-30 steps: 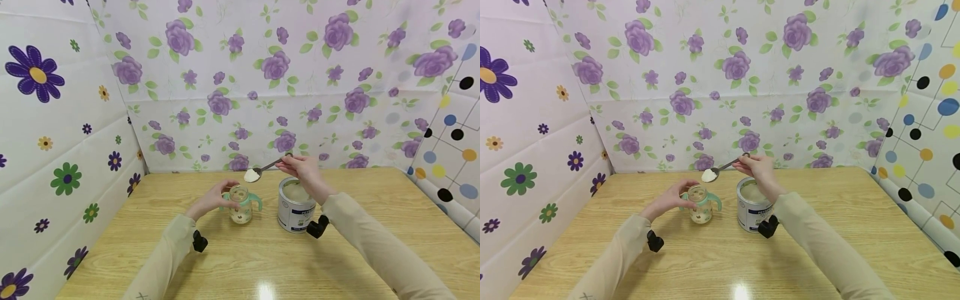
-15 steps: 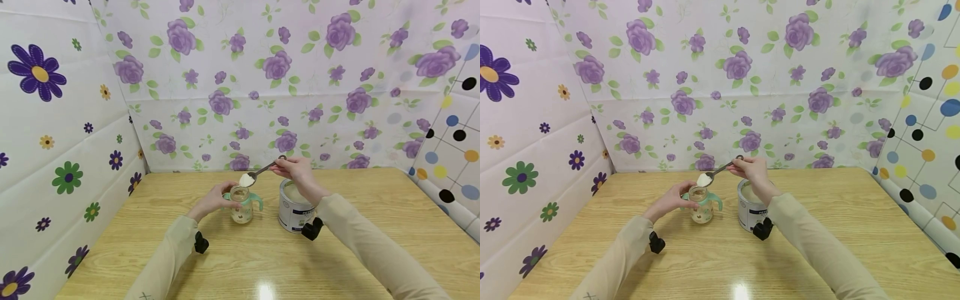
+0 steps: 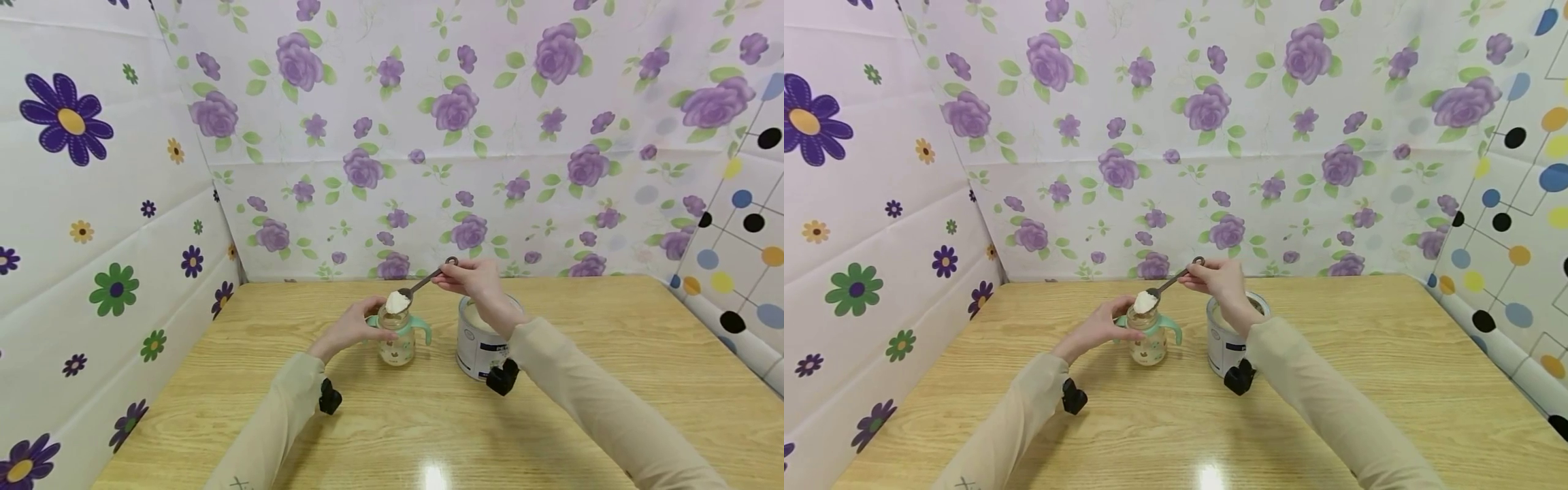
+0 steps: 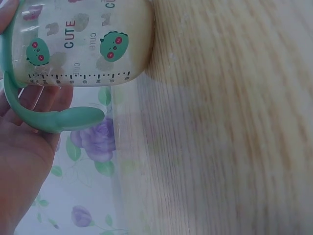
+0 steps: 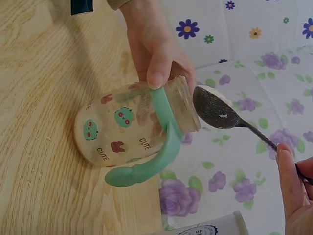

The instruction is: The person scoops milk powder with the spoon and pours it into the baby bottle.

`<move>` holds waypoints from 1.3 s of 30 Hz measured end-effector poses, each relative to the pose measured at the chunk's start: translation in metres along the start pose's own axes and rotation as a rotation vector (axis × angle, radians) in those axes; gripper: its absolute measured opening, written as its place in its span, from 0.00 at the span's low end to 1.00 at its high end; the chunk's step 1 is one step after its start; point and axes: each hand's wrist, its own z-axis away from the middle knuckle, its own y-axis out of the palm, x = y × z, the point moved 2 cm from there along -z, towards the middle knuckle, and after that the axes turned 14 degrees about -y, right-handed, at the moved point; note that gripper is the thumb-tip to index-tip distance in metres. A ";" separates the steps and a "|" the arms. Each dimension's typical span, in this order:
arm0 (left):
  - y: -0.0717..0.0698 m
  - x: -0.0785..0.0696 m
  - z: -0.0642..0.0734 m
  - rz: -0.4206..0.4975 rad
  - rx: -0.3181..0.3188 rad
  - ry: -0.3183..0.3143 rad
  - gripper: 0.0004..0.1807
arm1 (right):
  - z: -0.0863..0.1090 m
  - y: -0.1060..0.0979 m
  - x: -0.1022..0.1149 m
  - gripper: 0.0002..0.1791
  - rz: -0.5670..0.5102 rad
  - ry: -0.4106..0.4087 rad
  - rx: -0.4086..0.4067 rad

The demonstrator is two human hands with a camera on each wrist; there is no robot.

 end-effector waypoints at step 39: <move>0.001 -0.011 0.005 -0.042 -0.009 -0.010 0.30 | 0.005 0.017 -0.008 0.10 0.094 -0.169 0.166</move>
